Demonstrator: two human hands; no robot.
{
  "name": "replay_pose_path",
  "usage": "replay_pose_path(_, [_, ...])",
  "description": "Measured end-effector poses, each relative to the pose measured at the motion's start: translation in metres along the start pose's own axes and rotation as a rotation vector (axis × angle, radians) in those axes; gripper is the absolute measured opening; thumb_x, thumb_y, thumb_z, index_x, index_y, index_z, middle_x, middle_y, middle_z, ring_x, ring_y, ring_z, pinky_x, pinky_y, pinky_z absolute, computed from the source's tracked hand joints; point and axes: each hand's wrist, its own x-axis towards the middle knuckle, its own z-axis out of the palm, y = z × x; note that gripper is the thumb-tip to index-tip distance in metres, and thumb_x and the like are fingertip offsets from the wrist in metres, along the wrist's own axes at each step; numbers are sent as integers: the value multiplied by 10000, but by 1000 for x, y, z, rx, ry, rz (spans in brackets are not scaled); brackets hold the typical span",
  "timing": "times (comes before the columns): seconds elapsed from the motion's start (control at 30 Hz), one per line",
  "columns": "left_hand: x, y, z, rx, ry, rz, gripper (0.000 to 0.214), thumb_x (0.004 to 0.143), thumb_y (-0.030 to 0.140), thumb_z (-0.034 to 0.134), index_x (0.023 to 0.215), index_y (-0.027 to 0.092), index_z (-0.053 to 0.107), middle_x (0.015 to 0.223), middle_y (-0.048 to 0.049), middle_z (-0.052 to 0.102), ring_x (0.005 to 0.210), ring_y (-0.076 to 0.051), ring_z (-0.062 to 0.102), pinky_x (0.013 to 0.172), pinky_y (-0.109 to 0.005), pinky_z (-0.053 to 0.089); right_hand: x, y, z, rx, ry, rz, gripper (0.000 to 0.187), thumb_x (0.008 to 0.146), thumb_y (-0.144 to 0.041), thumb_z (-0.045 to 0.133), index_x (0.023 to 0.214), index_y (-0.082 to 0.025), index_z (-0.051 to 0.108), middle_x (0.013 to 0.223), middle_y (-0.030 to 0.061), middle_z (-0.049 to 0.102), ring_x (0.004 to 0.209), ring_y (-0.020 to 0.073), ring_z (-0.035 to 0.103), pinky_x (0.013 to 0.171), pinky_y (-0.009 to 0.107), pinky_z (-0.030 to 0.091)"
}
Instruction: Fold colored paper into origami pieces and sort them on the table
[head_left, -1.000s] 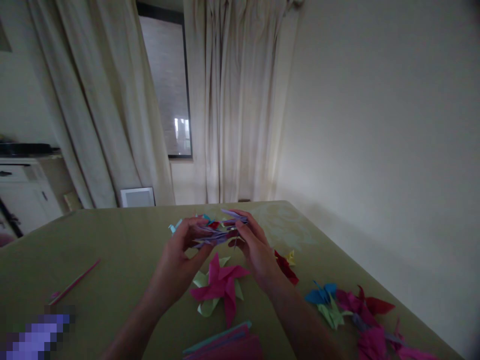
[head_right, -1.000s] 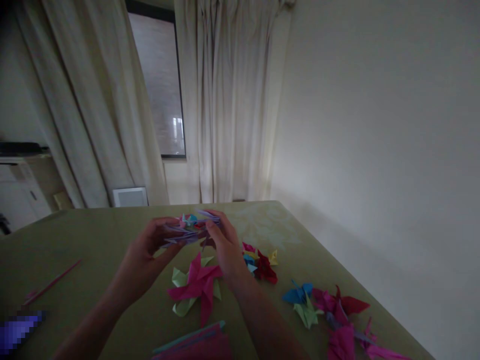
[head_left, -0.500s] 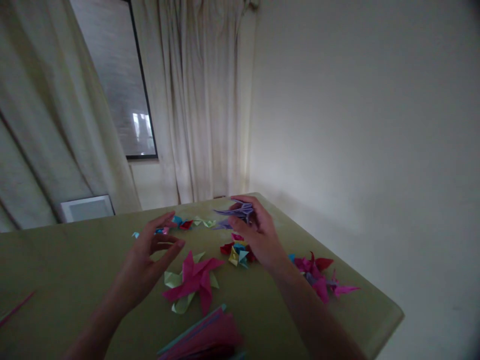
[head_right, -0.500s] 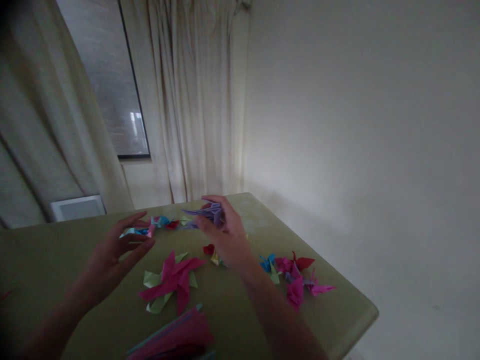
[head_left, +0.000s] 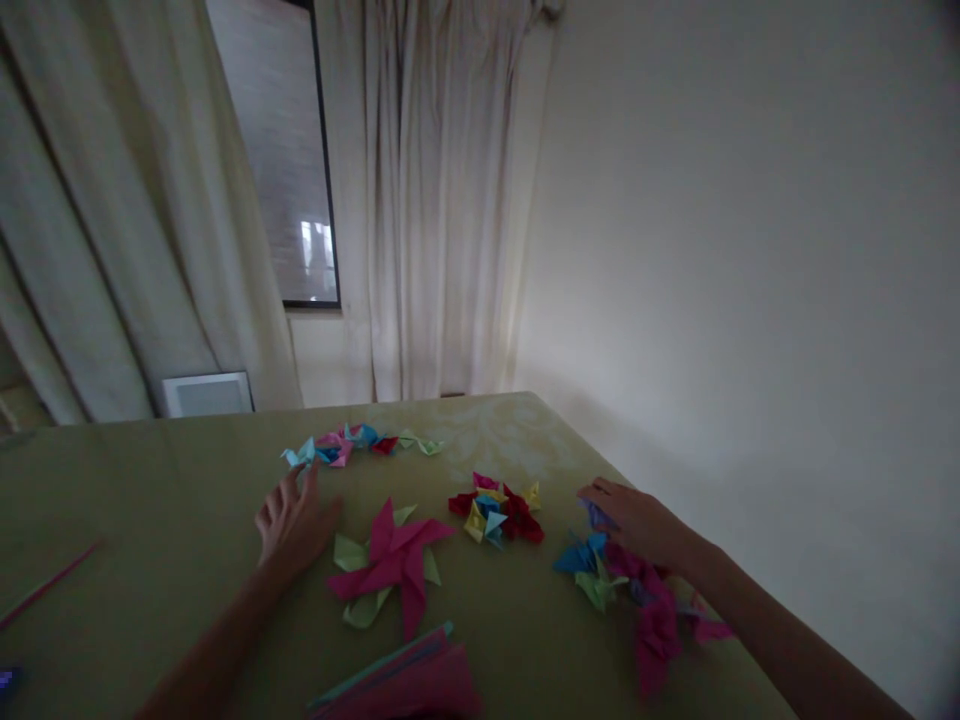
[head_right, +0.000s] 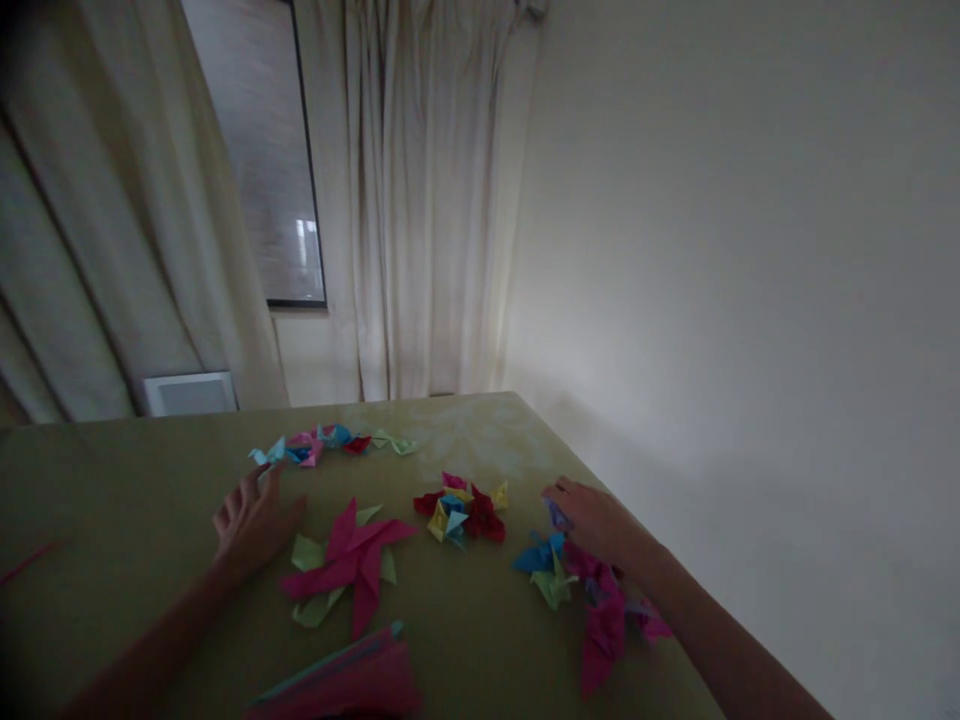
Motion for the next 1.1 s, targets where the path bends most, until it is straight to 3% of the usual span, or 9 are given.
replay_pose_path(0.1, [11, 3, 8, 78, 15, 18, 673, 1019, 437, 470, 1655, 246, 360, 1671, -175, 396, 1474, -421, 406, 1169, -649, 328, 10, 8, -10, 72, -86, 17, 527, 898, -338, 673, 1408, -208, 665, 1317, 169, 726, 1133, 324, 733, 960, 423, 569])
replay_pose_path(0.2, [25, 3, 16, 118, 99, -1, 711, 1003, 450, 519, 1665, 253, 351, 1708, -182, 353, 1547, -402, 317, 1200, -651, 273, 32, 12, -27, 104, -120, 42, 434, 943, -454, 631, 1290, -213, 732, 1108, 137, 801, 950, 291, 768, 844, 381, 568])
replay_pose_path(0.37, [54, 2, 22, 134, 151, -16, 840, 969, 632, 578, 1662, 215, 350, 1776, -219, 192, 1602, -497, 163, 1185, -740, 236, 95, -33, -43, 56, -4, -27, 278, 964, -372, 643, 1140, -196, 768, 954, 120, 808, 866, 282, 750, 802, 372, 536])
replay_pose_path(0.43, [66, -1, 22, 76, 93, -104, 946, 954, 739, 534, 1682, 187, 290, 1770, -263, 163, 1585, -558, 175, 1145, -785, 257, 130, -65, -34, 79, 17, -110, 334, 972, -384, 668, 1242, -201, 739, 1098, 130, 798, 987, 290, 743, 888, 380, 538])
replay_pose_path(0.53, [81, -7, 23, 12, -16, -174, 977, 941, 796, 478, 1672, 173, 297, 1693, -286, 335, 1508, -549, 365, 1133, -775, 298, 190, -112, -5, 125, 49, -190, 561, 965, -441, 722, 1477, -244, 606, 1424, 137, 680, 1290, 300, 646, 1078, 378, 482])
replay_pose_path(0.7, [91, -13, 27, 10, -84, -11, 808, 923, 687, 582, 1562, 206, 471, 1420, -224, 611, 1285, -436, 610, 1082, -607, 448, 282, -173, 48, 186, 40, -153, 890, 872, -528, 828, 1620, -237, 443, 1639, 205, 467, 1463, 385, 505, 1165, 505, 428])
replay_pose_path(0.87, [93, -16, 32, 12, -51, 79, 727, 902, 657, 660, 1466, 211, 555, 1616, -203, 454, 1453, -413, 466, 1144, -540, 419, 343, -225, 73, 211, 9, -181, 1110, 742, -601, 906, 1665, -281, 377, 1740, 216, 301, 1545, 481, 371, 1219, 648, 309])
replay_pose_path(0.97, [96, -18, 38, -61, -66, 88, 913, 874, 626, 719, 1612, 215, 375, 1744, -220, 271, 1566, -451, 316, 1210, -605, 313, 373, -254, 78, 221, -24, -279, 1185, 612, -456, 997, 1640, -301, 428, 1739, 182, 324, 1547, 482, 368, 1250, 635, 264])
replay_pose_path(1.1, [102, -22, 45, -97, -157, 126, 941, 835, 567, 785, 1622, 273, 361, 1639, -195, 485, 1445, -405, 517, 1220, -608, 297, 396, -284, 86, 251, -89, -415, 1057, 591, -272, 960, 1559, -268, 535, 1623, 143, 518, 1410, 369, 565, 1141, 447, 457])
